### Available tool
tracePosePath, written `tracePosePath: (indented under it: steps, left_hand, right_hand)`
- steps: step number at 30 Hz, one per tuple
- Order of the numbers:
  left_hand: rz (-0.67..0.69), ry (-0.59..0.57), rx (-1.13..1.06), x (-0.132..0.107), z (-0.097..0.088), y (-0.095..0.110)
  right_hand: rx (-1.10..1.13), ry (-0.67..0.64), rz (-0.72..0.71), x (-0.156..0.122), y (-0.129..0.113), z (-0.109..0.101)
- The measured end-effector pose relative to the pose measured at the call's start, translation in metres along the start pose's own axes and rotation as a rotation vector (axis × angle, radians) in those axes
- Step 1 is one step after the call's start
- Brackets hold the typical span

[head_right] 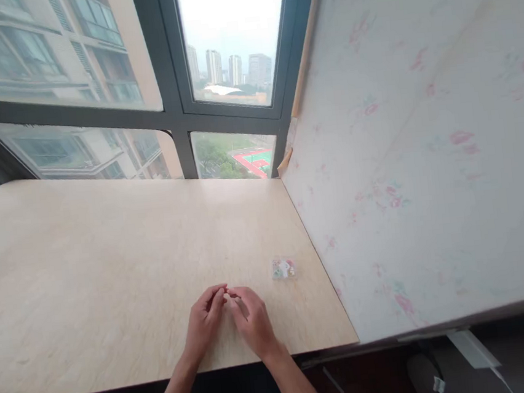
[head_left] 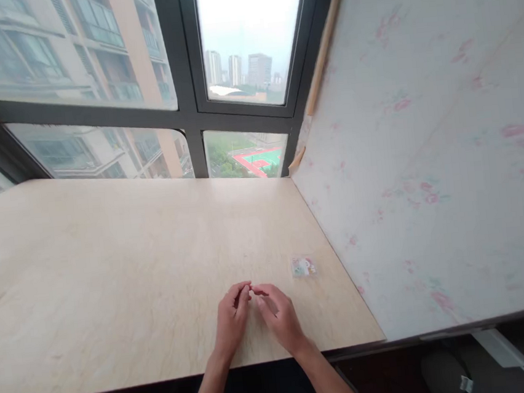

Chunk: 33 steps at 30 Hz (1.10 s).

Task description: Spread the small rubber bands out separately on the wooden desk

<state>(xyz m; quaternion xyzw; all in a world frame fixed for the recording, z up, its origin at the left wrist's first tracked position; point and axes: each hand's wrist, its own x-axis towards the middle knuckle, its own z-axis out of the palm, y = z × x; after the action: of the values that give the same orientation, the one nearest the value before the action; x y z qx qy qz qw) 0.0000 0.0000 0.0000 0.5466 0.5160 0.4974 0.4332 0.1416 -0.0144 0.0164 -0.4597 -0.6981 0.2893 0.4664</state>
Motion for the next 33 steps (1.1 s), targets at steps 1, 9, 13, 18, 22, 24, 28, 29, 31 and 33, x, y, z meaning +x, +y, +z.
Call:
tracePosePath:
  steps: [1, 9, 13, 18, 22, 24, 28, 29, 31, 33]
  left_hand:
    - [0.007, -0.011, 0.010, 0.000, 0.000, 0.000]
    - [0.025, -0.003, 0.054, 0.000, 0.001, 0.001]
    - [0.024, 0.005, 0.075, 0.001, 0.002, -0.001]
    - [0.029, 0.010, 0.081, 0.000, 0.002, 0.003]
    - [0.032, 0.050, 0.033, -0.002, 0.003, 0.010]
    - [0.064, 0.081, -0.013, -0.003, 0.004, 0.010]
    - [0.096, 0.108, -0.073, -0.006, 0.004, 0.007]
    - [0.091, 0.112, -0.104, -0.007, 0.003, 0.006]
    - [0.076, 0.111, -0.212, -0.010, 0.001, 0.007]
    - [0.071, 0.092, -0.353, -0.013, -0.002, 0.012]
  right_hand:
    - [-0.033, 0.005, -0.016, 0.000, 0.002, -0.007]
    - [-0.493, 0.017, -0.008, 0.033, 0.043, -0.108]
    - [-0.577, -0.242, 0.143, 0.052, 0.063, -0.138]
    - [-0.504, -0.307, 0.233, 0.057, 0.062, -0.131]
    - [-0.347, -0.242, 0.189, 0.055, 0.041, -0.102]
    - [-0.258, -0.255, 0.151, 0.055, 0.029, -0.084]
    - [-0.082, -0.325, 0.063, 0.064, 0.008, -0.048]
    - [-0.045, -0.341, 0.050, 0.068, 0.004, -0.040]
    - [0.017, -0.378, 0.033, 0.075, -0.004, -0.028]
    - [0.068, -0.428, 0.018, 0.081, -0.011, -0.020]
